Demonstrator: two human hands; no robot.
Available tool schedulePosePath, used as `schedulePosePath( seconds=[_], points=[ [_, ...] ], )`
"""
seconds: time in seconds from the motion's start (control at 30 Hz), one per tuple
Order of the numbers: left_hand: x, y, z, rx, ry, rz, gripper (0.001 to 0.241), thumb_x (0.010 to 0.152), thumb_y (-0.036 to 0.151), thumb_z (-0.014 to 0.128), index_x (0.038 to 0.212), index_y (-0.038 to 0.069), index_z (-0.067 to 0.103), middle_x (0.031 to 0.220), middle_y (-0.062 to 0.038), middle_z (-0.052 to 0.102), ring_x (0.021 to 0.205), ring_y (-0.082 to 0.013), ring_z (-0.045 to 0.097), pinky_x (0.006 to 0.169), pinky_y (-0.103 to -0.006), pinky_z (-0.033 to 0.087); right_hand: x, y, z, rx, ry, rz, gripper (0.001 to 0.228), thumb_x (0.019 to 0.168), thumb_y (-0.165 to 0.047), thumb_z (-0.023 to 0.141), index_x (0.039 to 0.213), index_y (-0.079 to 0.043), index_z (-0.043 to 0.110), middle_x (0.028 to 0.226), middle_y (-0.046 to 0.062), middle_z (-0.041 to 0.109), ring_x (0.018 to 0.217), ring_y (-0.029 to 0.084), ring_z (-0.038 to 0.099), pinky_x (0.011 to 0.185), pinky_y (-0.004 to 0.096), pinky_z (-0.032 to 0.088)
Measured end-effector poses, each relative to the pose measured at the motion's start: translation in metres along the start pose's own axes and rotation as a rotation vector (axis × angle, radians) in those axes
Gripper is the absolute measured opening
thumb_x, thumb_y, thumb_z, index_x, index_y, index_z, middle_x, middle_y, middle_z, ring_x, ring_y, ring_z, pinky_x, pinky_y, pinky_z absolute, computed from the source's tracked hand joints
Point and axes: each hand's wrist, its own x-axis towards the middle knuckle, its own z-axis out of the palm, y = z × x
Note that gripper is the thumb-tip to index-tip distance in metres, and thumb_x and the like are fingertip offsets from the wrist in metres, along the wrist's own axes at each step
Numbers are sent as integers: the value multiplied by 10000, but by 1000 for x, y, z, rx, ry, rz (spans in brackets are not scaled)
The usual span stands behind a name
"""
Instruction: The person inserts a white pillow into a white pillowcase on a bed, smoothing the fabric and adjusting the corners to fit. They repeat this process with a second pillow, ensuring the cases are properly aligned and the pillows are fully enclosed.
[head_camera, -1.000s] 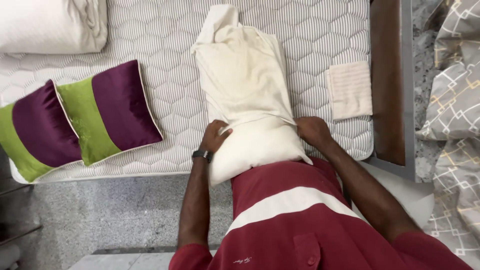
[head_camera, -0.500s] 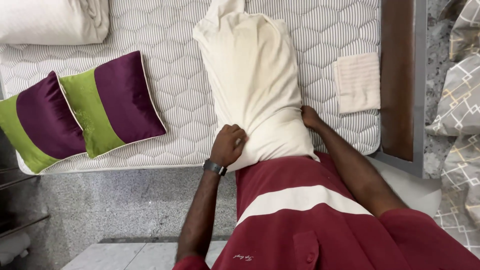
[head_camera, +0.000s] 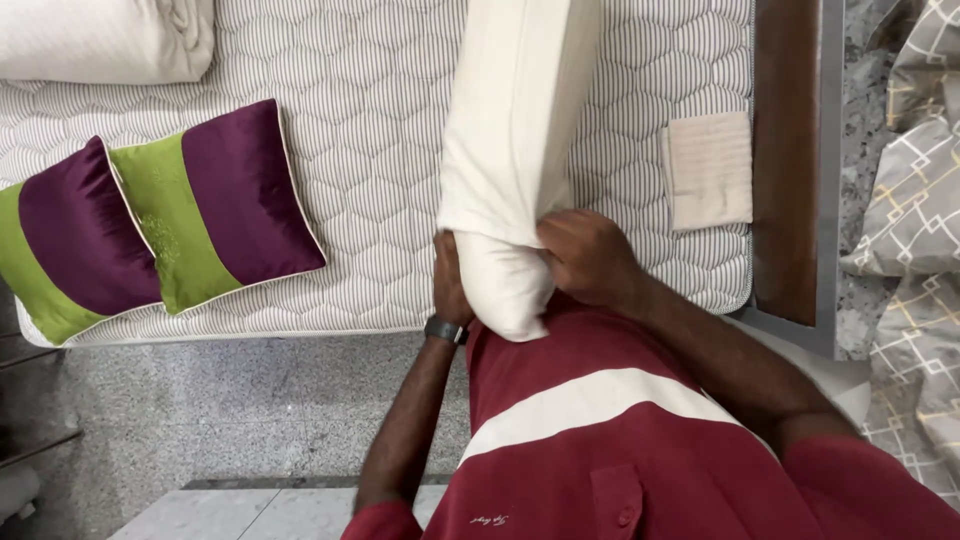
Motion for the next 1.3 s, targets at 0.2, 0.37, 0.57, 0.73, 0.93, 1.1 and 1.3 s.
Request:
schedulePosePath(
  seconds=[0.2, 0.37, 0.57, 0.73, 0.93, 1.1, 1.3],
  points=[
    [18, -26, 34, -262, 20, -21, 801, 865, 399, 715, 1513, 42, 407, 1464, -247, 486, 1332, -352, 504, 1102, -463, 433, 37, 1, 6, -169, 179, -248, 123, 853, -84, 760, 918, -22, 676, 943, 102, 689, 980, 284, 648, 915, 436, 496],
    [34, -60, 62, -486, -24, -20, 657, 944, 268, 665, 1487, -12, 422, 1441, -216, 538, 1322, -302, 550, 1103, -390, 464, 35, 30, 12, -141, 185, -225, 137, 853, -137, 786, 951, -72, 716, 1092, 90, 681, 1086, 296, 618, 975, 449, 450],
    [43, -130, 56, 293, -249, -243, 415, 804, 200, 808, 1205, 114, 747, 1471, -302, 491, 1306, -436, 509, 955, -458, 479, -13, 133, 76, 153, 25, 48, 396, 840, -89, 797, 1220, -84, 684, 1350, 158, 598, 1251, 359, 577, 1049, 457, 438],
    [49, -89, 30, -151, 96, -364, 315, 994, 228, 672, 1278, 92, 682, 1358, -142, 668, 1227, -331, 654, 1053, -423, 538, -32, 173, 57, 116, 227, 498, 505, 789, -11, 801, 1265, -92, 651, 1319, 127, 599, 1203, 318, 601, 1056, 406, 517],
    [110, -56, 37, 210, 84, -33, 387, 810, 115, 774, 1193, 152, 735, 1576, -234, 350, 1391, -425, 396, 1002, -503, 475, -22, 226, 64, -552, 303, 331, 512, 718, 39, 744, 1220, -55, 705, 1275, 145, 644, 1162, 326, 614, 939, 464, 444],
    [148, -100, 85, 285, 89, 81, 531, 796, 19, 695, 1312, 147, 696, 1583, -217, 373, 1414, -388, 414, 1033, -500, 474, -34, 278, 83, -589, 194, 423, 179, 949, -38, 676, 1081, -80, 789, 1014, 105, 711, 984, 289, 636, 830, 440, 480],
    [172, -95, 85, 237, 207, 28, 417, 901, 79, 653, 1315, 39, 644, 1303, -158, 615, 1220, -352, 565, 963, -499, 495, -45, 255, 75, -580, 174, 235, 185, 847, 8, 642, 935, -73, 784, 905, 94, 717, 924, 292, 649, 773, 429, 527]
  ],
)
